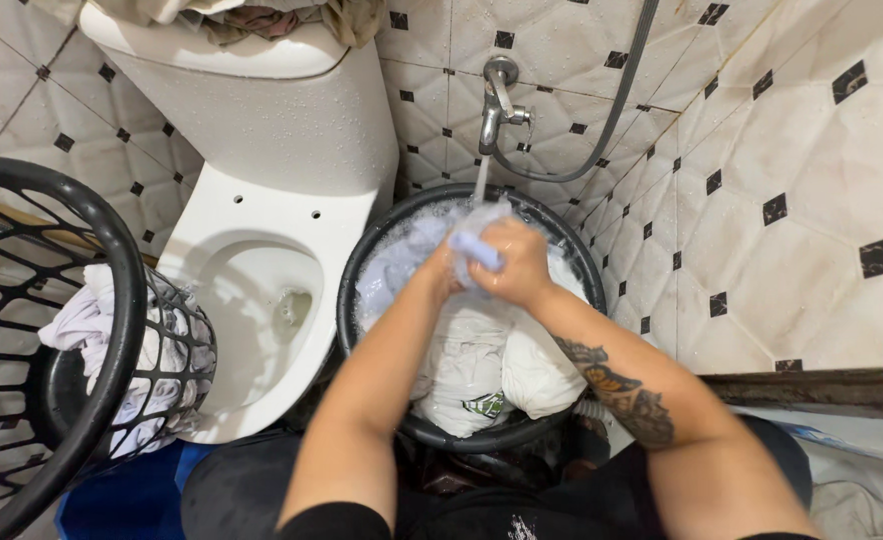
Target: The person washes clothes by hand in a black basin filled with soapy water. They repeatedly submerge, agitate, and rinse light-colored garments, then transfer them into a black laundry basket beside the basin.
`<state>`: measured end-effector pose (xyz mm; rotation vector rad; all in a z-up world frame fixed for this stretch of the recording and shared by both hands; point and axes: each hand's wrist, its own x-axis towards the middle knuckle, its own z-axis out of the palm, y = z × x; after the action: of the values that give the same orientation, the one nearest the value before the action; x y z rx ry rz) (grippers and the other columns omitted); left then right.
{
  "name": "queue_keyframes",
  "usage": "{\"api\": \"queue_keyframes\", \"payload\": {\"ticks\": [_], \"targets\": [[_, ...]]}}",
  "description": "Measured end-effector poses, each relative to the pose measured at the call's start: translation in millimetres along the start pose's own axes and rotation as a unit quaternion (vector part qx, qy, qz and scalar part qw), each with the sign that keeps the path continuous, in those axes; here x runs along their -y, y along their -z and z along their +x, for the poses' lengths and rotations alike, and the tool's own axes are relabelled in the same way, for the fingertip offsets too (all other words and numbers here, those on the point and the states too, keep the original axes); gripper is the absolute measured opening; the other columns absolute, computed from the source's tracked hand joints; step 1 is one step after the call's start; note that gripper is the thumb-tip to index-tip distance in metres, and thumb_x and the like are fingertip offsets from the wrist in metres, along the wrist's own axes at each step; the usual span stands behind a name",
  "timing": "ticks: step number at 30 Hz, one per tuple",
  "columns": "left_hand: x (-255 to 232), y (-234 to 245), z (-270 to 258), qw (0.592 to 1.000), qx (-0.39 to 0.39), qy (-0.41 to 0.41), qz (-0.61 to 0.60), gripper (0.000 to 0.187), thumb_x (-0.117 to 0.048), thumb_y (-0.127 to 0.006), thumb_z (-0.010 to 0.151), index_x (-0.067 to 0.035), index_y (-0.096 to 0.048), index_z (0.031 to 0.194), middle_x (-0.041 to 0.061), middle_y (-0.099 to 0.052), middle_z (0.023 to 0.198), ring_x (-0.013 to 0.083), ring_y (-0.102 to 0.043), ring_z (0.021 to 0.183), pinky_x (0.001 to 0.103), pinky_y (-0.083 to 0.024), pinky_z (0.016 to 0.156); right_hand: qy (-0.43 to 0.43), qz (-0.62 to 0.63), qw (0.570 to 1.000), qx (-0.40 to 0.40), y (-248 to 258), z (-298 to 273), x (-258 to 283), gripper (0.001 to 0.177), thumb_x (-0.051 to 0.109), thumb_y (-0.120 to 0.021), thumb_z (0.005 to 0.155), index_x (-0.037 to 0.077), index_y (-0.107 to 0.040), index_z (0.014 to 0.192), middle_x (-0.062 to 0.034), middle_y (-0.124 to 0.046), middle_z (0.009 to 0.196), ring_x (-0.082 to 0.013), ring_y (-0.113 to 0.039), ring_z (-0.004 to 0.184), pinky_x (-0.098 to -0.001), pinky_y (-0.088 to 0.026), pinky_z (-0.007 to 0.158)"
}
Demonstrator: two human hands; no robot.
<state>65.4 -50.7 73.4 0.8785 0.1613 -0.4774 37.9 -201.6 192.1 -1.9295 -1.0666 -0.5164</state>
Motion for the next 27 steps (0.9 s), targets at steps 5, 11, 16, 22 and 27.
{"api": "queue_keyframes", "payload": {"ticks": [5,11,16,22,27], "targets": [[32,30,7,0.933,0.005,0.234,0.273,0.051,-0.050,-0.063,0.097,-0.006,-0.065,0.123,0.014,-0.071,0.114,0.0292,-0.068,0.103,0.046,-0.054,0.096,0.114,-0.038,0.984,0.129,2,-34,37,0.019,0.027,-0.080,0.066,0.014,-0.068,0.074,-0.0049,-0.065,0.073,-0.0276,-0.064,0.071,-0.0398,-0.052,0.059],[-3,23,-16,0.991,-0.088,0.099,0.034,0.050,-0.052,-0.059,0.097,-0.008,-0.070,0.116,0.013,-0.075,0.108,0.0283,-0.072,0.095,0.047,-0.058,0.091,-0.055,0.049,0.997,-0.011,-20,-28,25,0.019,0.017,-0.077,0.076,0.011,-0.073,0.094,-0.0111,-0.069,0.090,-0.0315,-0.066,0.085,-0.0400,-0.055,0.074],[-123,33,-165,0.968,-0.070,-0.214,-0.108,0.084,-0.060,-0.064,0.090,0.000,-0.048,0.147,0.017,-0.056,0.149,0.0312,-0.057,0.136,0.051,-0.045,0.112,-0.228,0.497,0.830,-0.112,-35,68,59,0.052,0.035,-0.065,0.102,0.000,-0.052,0.138,-0.0060,-0.062,0.132,-0.0145,-0.059,0.122,-0.0336,-0.046,0.110],[-199,42,-405,0.759,-0.226,-0.610,0.020,0.054,-0.038,-0.067,0.105,-0.003,-0.053,0.144,0.014,-0.062,0.140,0.0274,-0.061,0.131,0.043,-0.051,0.113,-0.126,0.748,0.636,0.142,-112,177,187,0.060,0.035,-0.063,0.106,0.028,-0.032,0.157,-0.0036,-0.042,0.162,-0.0271,-0.046,0.152,-0.0534,-0.044,0.127],[-195,44,-494,0.449,-0.734,-0.473,0.189,0.051,-0.022,-0.067,0.100,-0.007,-0.048,0.144,0.015,-0.046,0.152,0.0412,-0.029,0.141,0.053,-0.024,0.110,0.076,0.363,0.900,0.228,-186,197,266,0.052,0.026,-0.075,0.099,0.012,-0.053,0.144,-0.0177,-0.038,0.157,-0.0318,-0.046,0.142,-0.0436,-0.049,0.107]]}}
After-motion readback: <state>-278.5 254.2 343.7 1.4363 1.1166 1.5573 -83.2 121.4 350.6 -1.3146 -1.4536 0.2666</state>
